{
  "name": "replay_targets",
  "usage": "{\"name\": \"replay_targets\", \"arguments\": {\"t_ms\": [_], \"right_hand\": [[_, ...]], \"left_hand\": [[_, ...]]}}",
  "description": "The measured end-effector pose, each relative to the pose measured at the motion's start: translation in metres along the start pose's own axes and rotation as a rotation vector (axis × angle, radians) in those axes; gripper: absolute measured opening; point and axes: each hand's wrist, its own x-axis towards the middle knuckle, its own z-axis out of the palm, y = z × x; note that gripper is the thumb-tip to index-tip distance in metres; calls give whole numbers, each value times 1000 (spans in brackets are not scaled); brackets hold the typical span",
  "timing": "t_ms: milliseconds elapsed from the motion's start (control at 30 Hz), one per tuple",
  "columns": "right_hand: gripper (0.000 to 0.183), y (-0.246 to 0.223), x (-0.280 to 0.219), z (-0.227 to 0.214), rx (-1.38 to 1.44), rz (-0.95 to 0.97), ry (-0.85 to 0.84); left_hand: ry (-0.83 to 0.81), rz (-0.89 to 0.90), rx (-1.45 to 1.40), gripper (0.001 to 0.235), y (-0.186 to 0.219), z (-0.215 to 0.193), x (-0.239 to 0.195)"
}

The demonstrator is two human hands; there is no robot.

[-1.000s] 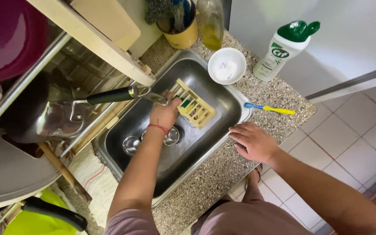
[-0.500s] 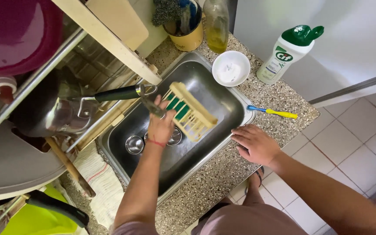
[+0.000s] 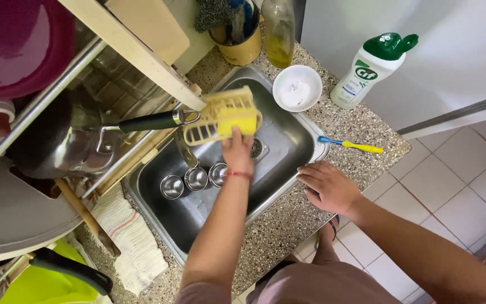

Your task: Scrubbing and rinsing a metal cup and its components in a kitchen sink using a sponge and a toothbrush.

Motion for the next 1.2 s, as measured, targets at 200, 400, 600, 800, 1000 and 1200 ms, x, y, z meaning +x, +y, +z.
{"name": "replay_targets", "arguments": {"t_ms": [200, 400, 600, 800, 1000, 1200], "right_hand": [[34, 0, 2, 1, 22, -2, 23], [33, 6, -3, 13, 23, -20, 63], [35, 6, -1, 5, 35, -23, 17], [35, 5, 5, 0, 2, 19, -133], [30, 6, 7, -2, 58, -30, -4], [34, 2, 4, 1, 61, -32, 32]], "left_hand": [[135, -71, -46, 59, 32, 63, 29], [46, -115, -117, 59, 65, 91, 75], [-291, -161, -357, 44, 76, 83, 104], [-379, 216, 434, 72, 116, 60, -17], [293, 1806, 2085, 15, 116, -113, 114], [291, 1785, 2058, 19, 120, -156, 171]]}}
